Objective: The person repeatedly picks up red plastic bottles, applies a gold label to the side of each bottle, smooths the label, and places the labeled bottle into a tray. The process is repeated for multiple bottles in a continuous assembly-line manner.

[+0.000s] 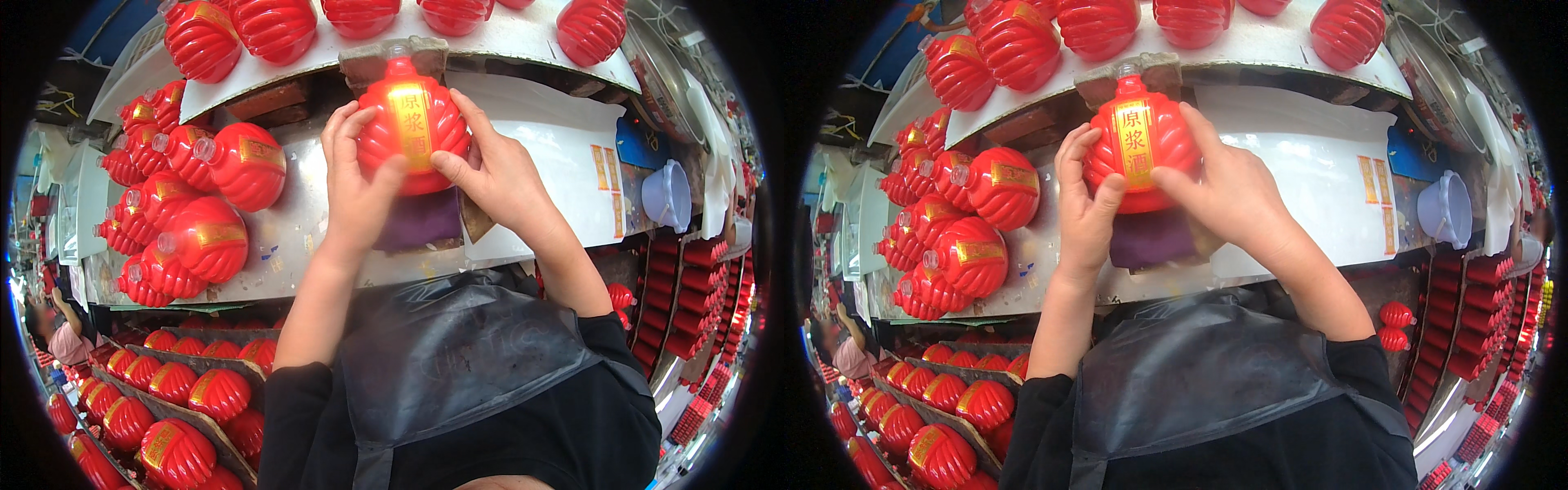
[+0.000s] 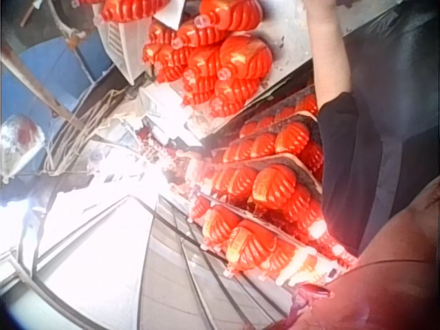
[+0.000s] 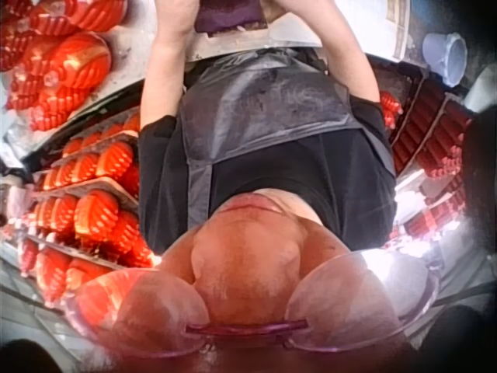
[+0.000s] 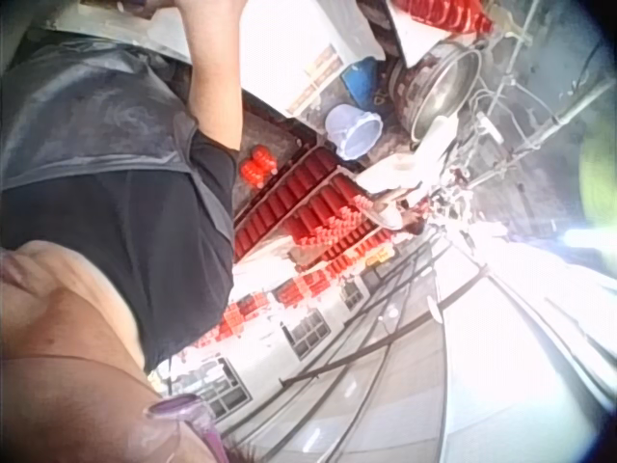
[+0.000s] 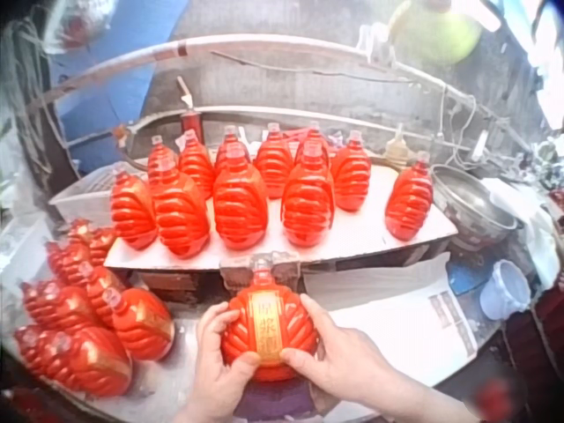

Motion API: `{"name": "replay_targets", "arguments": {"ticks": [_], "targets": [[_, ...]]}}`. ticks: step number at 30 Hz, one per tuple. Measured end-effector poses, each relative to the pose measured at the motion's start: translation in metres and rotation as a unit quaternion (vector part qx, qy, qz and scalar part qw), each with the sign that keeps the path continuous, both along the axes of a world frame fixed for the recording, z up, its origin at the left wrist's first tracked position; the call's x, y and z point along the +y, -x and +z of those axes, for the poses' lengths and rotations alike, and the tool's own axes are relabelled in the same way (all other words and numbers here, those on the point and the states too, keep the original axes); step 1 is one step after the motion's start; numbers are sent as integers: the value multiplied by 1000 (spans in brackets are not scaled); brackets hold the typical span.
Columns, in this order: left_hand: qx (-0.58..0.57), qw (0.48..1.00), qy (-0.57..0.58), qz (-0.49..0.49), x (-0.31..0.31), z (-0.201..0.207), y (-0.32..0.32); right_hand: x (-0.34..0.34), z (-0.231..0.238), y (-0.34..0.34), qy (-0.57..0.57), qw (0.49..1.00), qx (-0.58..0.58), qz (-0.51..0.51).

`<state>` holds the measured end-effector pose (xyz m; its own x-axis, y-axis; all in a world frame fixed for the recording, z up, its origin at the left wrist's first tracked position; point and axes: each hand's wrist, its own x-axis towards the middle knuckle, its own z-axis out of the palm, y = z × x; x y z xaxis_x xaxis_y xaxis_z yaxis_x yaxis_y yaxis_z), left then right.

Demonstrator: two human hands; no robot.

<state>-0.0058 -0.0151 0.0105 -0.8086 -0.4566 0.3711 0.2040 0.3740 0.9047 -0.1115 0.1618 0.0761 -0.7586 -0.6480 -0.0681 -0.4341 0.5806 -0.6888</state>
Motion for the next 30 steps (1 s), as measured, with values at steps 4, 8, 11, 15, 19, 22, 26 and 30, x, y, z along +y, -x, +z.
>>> {"name": "replay_targets", "arguments": {"ticks": [4, 8, 11, 15, 19, 22, 26, 30], "targets": [[-7, 1000, 22, 21, 7, 2, 2, -3, 2, -2, -17, 1000, 5, -4], [-15, 1000, 22, 17, 6, 4, 1, -4, 4, -3, -27, 999, 20, -6], [-13, 1000, 22, 12, 5, 4, 1, -6, 6, -4, -41, 999, 15, -11], [-14, 1000, 15, 10, 5, 4, 0, -6, 6, -4, -40, 999, 21, -10], [-17, 1000, 0, 4, 2, 0, -1, -1, 3, 0, -35, 999, 5, 0], [13, 997, -77, -10, 0, -6, 0, 4, -3, 7, 45, 997, -68, 7], [41, 994, -104, -20, 1, -10, 5, 8, -11, 10, 77, 994, -77, 8], [4, 1000, 10, 24, 8, -6, 3, 9, -14, 9, 67, 993, -96, -3]]}}
